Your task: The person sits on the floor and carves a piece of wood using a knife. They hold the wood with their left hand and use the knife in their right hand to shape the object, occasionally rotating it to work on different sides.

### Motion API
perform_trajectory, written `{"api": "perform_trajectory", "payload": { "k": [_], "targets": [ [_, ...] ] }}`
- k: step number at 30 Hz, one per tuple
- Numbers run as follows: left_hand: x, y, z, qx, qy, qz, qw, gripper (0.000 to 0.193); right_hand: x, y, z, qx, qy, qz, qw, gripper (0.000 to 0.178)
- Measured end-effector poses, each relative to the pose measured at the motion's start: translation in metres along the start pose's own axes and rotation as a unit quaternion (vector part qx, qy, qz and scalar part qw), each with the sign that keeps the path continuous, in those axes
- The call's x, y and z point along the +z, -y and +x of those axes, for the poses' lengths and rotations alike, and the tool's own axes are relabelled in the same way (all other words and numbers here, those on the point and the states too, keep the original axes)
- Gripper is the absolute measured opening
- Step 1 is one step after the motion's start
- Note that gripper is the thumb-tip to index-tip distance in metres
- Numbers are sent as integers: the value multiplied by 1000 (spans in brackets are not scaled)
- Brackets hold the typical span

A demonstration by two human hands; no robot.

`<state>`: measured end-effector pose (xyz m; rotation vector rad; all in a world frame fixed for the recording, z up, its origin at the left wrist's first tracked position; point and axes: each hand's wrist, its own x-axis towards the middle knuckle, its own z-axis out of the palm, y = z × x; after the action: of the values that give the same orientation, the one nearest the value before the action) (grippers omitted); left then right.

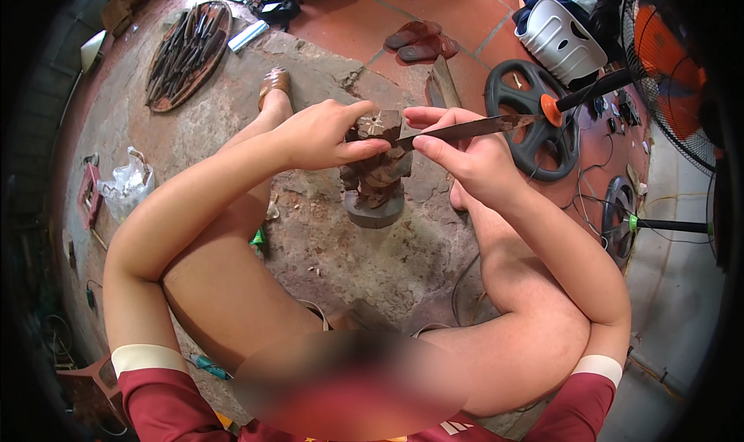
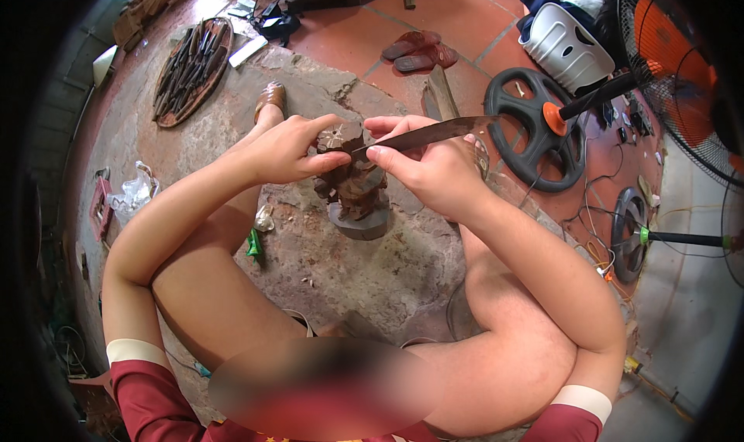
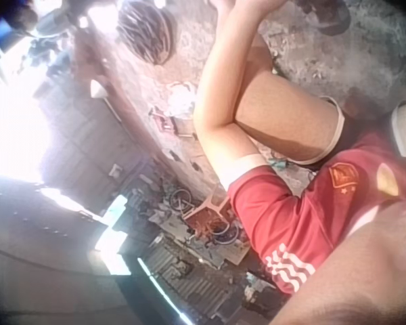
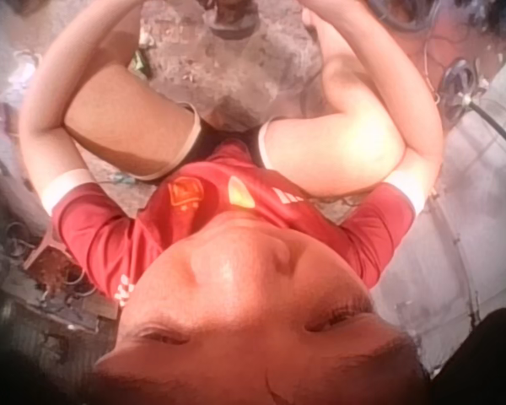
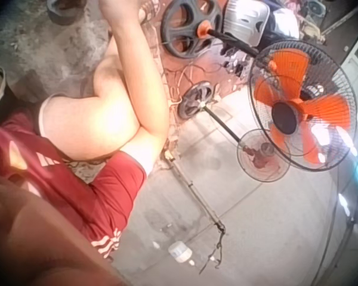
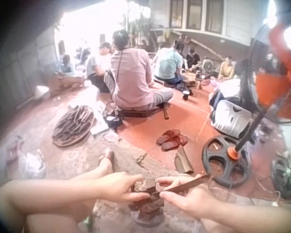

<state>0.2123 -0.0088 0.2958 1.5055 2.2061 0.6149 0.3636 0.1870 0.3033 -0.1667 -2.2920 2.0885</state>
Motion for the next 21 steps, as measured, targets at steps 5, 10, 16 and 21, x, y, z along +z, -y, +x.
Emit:
{"api": "perform_trajectory", "payload": {
  "k": [5,10,16,21],
  "targets": [
    [7,11,-1,118,-54,-25,991,62,1,-5,2,-6,-18,15,1000,15],
    [-3,1,1,50,0,-34,998,64,13,-11,-1,-32,-26,-3,999,13],
    [-10,2,-1,31,18,-61,997,65,24,-20,5,-74,-47,22,996,13],
    [-11,0,0,12,22,-57,998,64,17,-28,12,-89,-57,-14,994,11]
  ]
}}
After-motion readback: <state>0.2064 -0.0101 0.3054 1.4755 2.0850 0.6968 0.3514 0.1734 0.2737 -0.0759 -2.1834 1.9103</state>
